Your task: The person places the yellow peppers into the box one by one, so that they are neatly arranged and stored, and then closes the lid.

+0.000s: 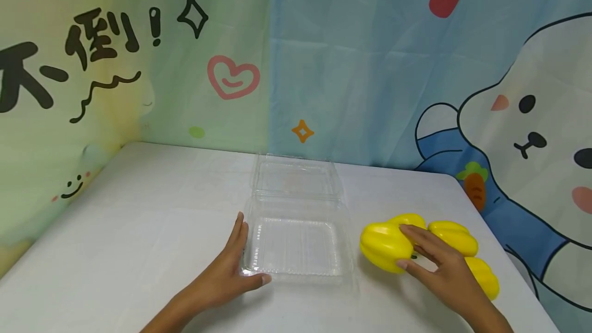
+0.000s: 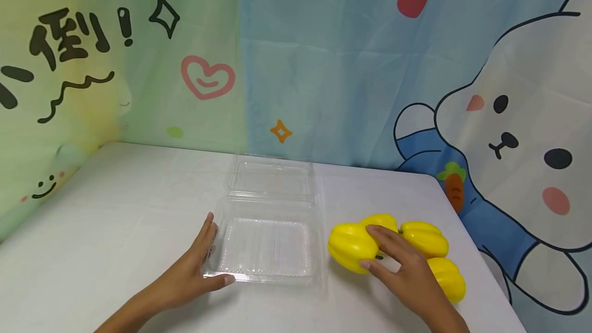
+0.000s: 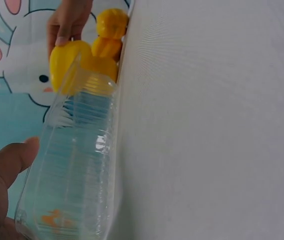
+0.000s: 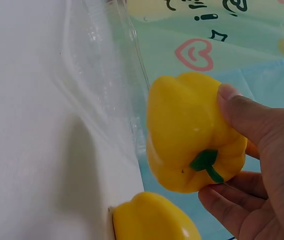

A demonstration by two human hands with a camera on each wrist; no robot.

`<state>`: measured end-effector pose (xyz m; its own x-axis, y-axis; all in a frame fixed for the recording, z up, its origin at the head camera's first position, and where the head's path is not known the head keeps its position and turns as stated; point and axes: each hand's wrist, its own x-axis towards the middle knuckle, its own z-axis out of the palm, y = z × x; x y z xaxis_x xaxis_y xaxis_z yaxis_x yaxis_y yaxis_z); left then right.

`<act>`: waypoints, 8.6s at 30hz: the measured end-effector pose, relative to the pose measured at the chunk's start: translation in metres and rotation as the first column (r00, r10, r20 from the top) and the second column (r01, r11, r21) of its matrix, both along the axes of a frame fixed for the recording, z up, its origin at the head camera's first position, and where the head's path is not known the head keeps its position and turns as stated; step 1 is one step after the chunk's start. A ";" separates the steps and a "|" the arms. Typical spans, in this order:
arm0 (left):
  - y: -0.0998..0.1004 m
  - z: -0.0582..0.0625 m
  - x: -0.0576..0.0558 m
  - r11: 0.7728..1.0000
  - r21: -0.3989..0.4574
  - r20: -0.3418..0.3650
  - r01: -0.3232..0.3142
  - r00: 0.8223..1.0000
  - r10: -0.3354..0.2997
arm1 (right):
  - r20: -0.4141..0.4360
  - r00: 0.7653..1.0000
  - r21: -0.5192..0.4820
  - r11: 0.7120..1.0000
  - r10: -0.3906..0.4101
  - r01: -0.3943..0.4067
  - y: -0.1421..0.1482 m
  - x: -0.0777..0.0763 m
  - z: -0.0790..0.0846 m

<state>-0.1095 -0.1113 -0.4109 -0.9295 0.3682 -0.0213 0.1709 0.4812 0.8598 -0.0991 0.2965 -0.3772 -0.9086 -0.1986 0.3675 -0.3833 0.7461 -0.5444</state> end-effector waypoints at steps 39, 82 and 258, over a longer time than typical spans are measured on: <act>0.001 0.002 0.001 1.000 0.000 0.004 -0.002 1.000 0.002 | -0.033 0.972 -0.064 0.970 0.232 -0.234 -0.061 -0.011 0.014; 0.006 -0.001 -0.003 0.999 -0.039 0.002 -0.023 1.000 0.023 | -0.061 0.818 -0.183 0.799 0.572 -0.572 -0.142 -0.041 -0.008; 0.011 -0.003 0.002 0.999 0.001 0.033 -0.053 0.998 0.053 | 0.311 0.883 -0.213 0.931 0.352 -0.296 0.010 -0.086 0.017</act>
<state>-0.1070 -0.1004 -0.4135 -0.9464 0.3187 -0.0515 0.1170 0.4874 0.8653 -0.1849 0.3063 -0.3600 -0.8774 -0.4692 0.1003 -0.3611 0.5080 -0.7820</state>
